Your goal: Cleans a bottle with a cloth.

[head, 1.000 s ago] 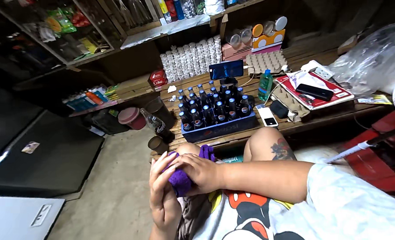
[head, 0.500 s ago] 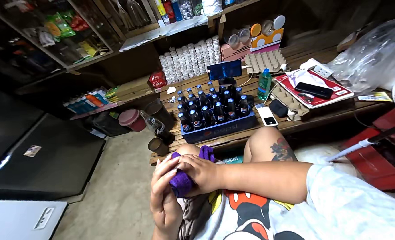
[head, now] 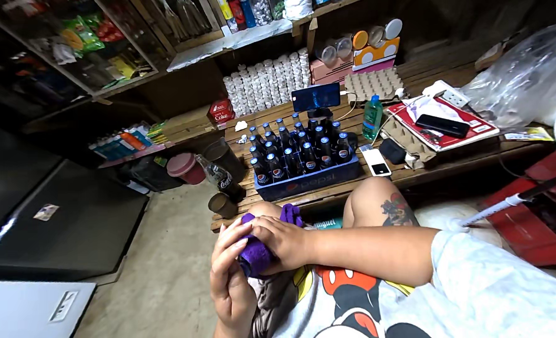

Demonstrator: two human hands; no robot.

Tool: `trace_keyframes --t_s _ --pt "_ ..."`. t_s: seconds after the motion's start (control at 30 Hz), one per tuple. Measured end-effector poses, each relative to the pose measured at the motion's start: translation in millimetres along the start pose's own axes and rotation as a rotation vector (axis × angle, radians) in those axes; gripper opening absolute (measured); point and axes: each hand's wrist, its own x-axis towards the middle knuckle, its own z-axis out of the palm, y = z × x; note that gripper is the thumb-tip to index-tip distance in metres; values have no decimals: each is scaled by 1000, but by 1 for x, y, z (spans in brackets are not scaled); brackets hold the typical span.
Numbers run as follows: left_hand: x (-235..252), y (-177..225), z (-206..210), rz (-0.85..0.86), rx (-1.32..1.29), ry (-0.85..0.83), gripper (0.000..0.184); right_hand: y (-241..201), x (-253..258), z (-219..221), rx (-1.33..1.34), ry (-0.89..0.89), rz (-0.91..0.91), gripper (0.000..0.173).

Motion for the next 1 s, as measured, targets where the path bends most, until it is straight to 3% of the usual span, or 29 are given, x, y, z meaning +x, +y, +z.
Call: trace_keyframes --t_s 0.27,0.53,0.7,0.87,1.0 --pt "-3 2 0 -16 -11 79 30 2 2 2 9 -54 46 75" --pt "-12 3 -4 -44 -241 241 25 19 1 13 -15 -144 104 79" --pt "-12 -1 -9 -46 -301 276 20 40 -5 10 -43 -371 347 82" --pt "-13 -7 -15 -29 -311 297 19 40 -5 11 -67 -401 380 82" --pt "-11 -9 -20 -38 -317 309 18 44 -10 18 -93 -325 347 83"
